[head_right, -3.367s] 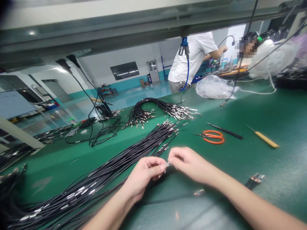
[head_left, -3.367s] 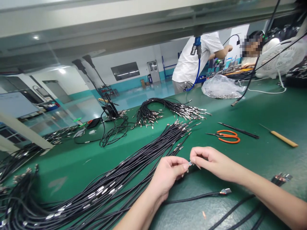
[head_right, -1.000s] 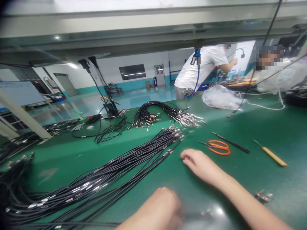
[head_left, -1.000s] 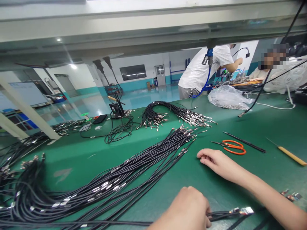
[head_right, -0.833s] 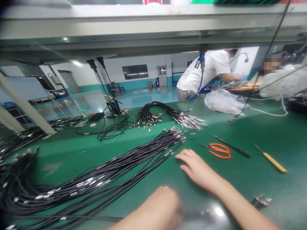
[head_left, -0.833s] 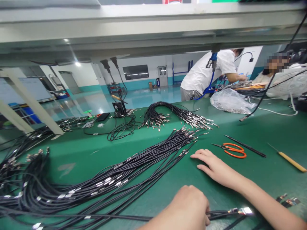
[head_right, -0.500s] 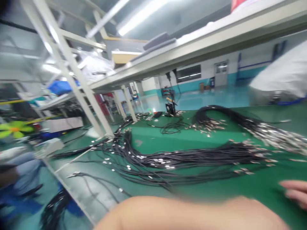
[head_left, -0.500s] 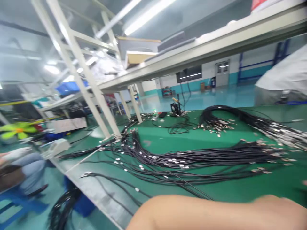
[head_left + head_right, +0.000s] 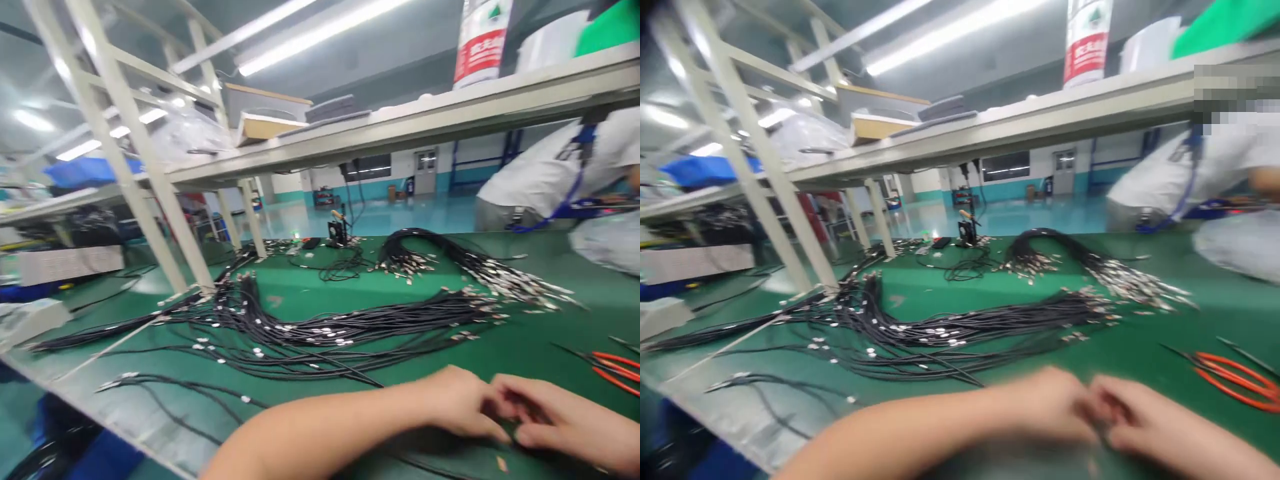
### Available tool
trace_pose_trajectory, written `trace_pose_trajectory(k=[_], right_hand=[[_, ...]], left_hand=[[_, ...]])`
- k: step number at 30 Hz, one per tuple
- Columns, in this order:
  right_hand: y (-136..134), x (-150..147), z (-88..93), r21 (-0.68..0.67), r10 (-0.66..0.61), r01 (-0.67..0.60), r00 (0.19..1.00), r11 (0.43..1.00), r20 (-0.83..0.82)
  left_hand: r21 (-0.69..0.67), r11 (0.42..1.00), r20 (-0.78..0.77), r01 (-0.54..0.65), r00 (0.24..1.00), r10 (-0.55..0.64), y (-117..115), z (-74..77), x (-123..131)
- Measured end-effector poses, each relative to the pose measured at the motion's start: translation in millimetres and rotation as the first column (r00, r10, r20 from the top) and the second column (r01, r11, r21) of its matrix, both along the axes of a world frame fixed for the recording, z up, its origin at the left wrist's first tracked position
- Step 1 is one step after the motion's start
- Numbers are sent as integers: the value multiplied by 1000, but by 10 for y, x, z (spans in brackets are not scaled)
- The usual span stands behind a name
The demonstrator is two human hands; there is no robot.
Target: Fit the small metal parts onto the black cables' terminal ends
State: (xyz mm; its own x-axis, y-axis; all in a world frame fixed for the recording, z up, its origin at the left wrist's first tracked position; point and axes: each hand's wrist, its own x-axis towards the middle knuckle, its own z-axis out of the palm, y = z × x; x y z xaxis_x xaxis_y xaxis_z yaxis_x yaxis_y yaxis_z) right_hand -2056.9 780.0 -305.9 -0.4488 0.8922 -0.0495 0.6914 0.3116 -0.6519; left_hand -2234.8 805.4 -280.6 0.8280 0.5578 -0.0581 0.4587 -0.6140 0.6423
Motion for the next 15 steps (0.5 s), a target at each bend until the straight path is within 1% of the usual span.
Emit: trace_pose_trajectory(k=[1,2,3,5,7,9,11,13,15], right_hand=[[-31,22,35,-27,12,-11,999,1000,33],[-53,26,74,-46,23,-20,998,999,57],[-69,19,112,-69,40,-35,997,997,69],[-89,-4,177,-106,65,-57,995,993,76],[-99,-13,213,-142,88,-77,993,987,72],[-87,-1,217,-154,87,-77,995,985,55],[-44,20,201,-135,48,-44,998,990,28],[21,36,179,-76,-22,22,1000,997,-6],[90,42,164,-19,-90,89,995,996,-45]], left_hand=[[90,996,-21,24,1000,-22,35,37,-127],[179,984,-27,0,1000,5,79,72,-270],[227,971,-15,-71,997,76,128,104,-415],[275,950,10,-150,988,153,226,153,-649],[321,924,31,-206,978,207,310,173,-731],[360,904,41,-230,972,231,387,153,-637],[390,884,47,-259,964,262,479,98,-417],[405,858,56,-316,945,322,593,31,-168],[395,838,58,-376,921,386,711,-16,23]])
